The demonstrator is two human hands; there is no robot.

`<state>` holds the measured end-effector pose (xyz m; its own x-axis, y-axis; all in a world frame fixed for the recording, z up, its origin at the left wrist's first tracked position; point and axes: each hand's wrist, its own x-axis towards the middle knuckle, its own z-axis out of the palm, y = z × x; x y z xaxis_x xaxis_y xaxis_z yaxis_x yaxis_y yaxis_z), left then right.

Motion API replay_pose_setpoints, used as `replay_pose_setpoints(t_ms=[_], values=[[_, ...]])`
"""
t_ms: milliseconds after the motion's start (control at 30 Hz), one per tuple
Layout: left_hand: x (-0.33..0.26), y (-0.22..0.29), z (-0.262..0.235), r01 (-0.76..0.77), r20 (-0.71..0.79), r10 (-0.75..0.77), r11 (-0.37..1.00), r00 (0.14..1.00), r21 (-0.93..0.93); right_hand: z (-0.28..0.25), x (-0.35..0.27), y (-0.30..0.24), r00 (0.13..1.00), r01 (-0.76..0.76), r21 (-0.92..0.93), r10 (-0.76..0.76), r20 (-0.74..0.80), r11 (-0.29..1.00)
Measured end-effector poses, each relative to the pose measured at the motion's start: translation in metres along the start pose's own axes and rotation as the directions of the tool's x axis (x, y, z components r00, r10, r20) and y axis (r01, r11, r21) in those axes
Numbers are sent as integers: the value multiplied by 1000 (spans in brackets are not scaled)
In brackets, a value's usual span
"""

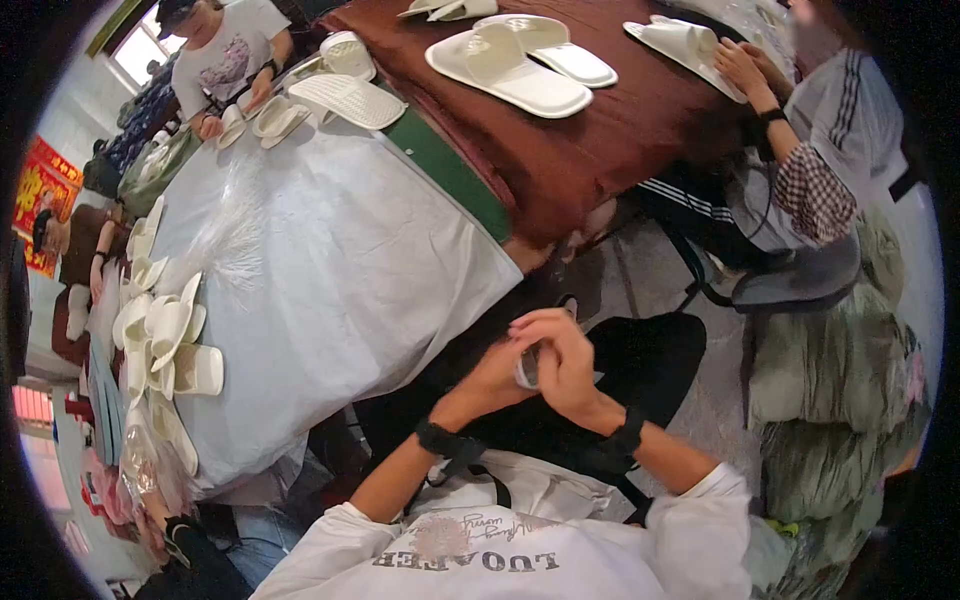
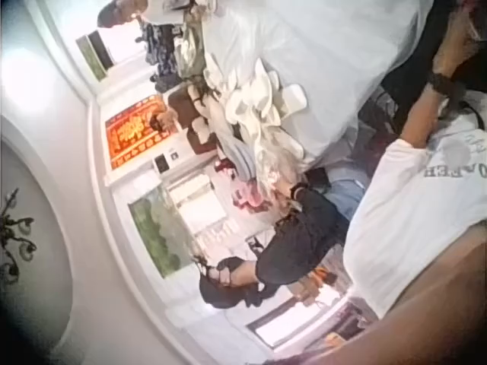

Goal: Assembling and inspecting white slippers at a production table.

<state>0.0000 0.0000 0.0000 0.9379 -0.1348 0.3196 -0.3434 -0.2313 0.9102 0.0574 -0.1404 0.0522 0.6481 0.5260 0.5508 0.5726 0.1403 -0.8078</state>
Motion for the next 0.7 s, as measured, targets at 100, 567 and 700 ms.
replay_pose_setpoints(t_ms=[100,567,700], values=[[0,-22,34,78,-271,-28,981,962,177,10,-15,34,943,-167,90,186,-277,982],[32,-71,-2,310,-229,-286,948,931,76,-45,81,-27,972,9,-369,-94,-213,929],[19,-74,-21,329,-212,-312,943,926,49,-61,155,-37,955,110,-454,-220,-199,884]])
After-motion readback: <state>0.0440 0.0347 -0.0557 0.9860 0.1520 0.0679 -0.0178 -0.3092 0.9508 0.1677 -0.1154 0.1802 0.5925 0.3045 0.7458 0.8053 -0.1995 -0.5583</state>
